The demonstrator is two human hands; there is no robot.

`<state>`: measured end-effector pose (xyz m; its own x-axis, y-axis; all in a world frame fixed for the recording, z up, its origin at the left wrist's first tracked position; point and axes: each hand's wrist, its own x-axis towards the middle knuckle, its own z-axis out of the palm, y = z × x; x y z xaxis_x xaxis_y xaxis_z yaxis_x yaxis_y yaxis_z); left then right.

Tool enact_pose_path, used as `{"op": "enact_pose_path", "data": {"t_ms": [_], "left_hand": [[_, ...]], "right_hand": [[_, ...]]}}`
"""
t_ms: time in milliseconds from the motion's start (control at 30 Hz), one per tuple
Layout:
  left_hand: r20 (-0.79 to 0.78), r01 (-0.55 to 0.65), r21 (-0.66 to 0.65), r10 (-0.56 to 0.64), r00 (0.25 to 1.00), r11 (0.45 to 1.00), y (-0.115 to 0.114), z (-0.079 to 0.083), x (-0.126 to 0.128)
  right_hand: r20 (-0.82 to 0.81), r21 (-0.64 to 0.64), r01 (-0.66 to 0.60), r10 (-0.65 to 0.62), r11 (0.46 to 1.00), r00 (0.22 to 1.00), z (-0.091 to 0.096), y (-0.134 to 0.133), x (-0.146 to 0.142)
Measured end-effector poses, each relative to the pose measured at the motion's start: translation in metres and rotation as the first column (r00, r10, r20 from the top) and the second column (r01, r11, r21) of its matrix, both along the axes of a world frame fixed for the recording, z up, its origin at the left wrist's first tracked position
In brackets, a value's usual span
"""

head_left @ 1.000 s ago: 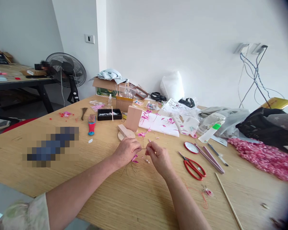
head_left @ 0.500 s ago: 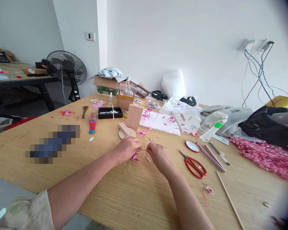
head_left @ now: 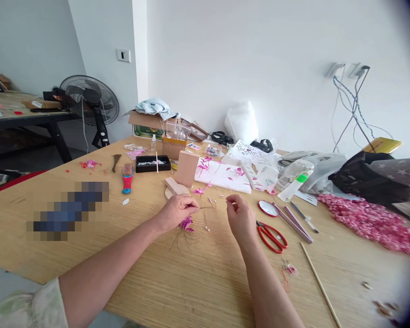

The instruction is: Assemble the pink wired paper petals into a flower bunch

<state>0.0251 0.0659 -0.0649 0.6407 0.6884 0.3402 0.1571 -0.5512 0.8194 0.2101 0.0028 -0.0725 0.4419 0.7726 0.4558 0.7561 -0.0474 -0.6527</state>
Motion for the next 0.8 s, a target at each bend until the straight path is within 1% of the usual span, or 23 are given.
{"op": "enact_pose_path", "data": {"t_ms": [33, 67, 133, 200, 267, 433, 533, 600, 700, 800], "left_hand": [[0.051, -0.006, -0.120, 0.012, 0.999, 0.993, -0.001, 0.001, 0.000], [0.095, -0.005, -0.224, 0.027, 0.995, 0.975, -0.001, 0.002, 0.001], [0.166, 0.018, -0.368, 0.047, 0.985, 0.929, -0.002, 0.002, 0.001], [0.223, 0.059, -0.443, 0.046, 0.974, 0.894, -0.003, 0.001, 0.001], [0.257, 0.098, -0.485, 0.035, 0.966, 0.869, -0.003, 0.000, 0.001], [0.262, 0.142, -0.544, 0.007, 0.965, 0.827, -0.006, -0.002, 0.002], [0.278, 0.158, -0.562, 0.006, 0.961, 0.812, -0.007, -0.003, 0.003], [0.286, 0.135, -0.540, 0.030, 0.958, 0.831, -0.006, -0.005, 0.004], [0.281, 0.061, -0.469, 0.083, 0.956, 0.881, -0.003, -0.010, 0.005], [0.261, -0.006, -0.397, 0.119, 0.958, 0.918, 0.000, -0.014, 0.006]], "right_hand": [[-0.132, 0.033, -0.050, 0.054, 0.998, 0.990, 0.001, 0.000, -0.002], [-0.267, 0.063, -0.116, 0.128, 0.991, 0.955, 0.002, -0.001, -0.006], [-0.494, 0.117, -0.260, 0.284, 0.958, 0.822, 0.005, -0.002, -0.015], [-0.612, 0.159, -0.365, 0.382, 0.917, 0.692, 0.007, -0.004, -0.024], [-0.648, 0.184, -0.410, 0.424, 0.893, 0.633, 0.006, -0.004, -0.029], [-0.666, 0.241, -0.397, 0.448, 0.886, 0.597, -0.001, 0.000, -0.033], [-0.668, 0.235, -0.408, 0.452, 0.882, 0.591, -0.002, 0.001, -0.034], [-0.673, 0.229, -0.423, 0.457, 0.877, 0.582, -0.001, 0.000, -0.034], [-0.692, 0.233, -0.445, 0.469, 0.865, 0.550, 0.001, -0.001, -0.033], [-0.708, 0.227, -0.480, 0.482, 0.847, 0.516, 0.002, -0.003, -0.033]]}}
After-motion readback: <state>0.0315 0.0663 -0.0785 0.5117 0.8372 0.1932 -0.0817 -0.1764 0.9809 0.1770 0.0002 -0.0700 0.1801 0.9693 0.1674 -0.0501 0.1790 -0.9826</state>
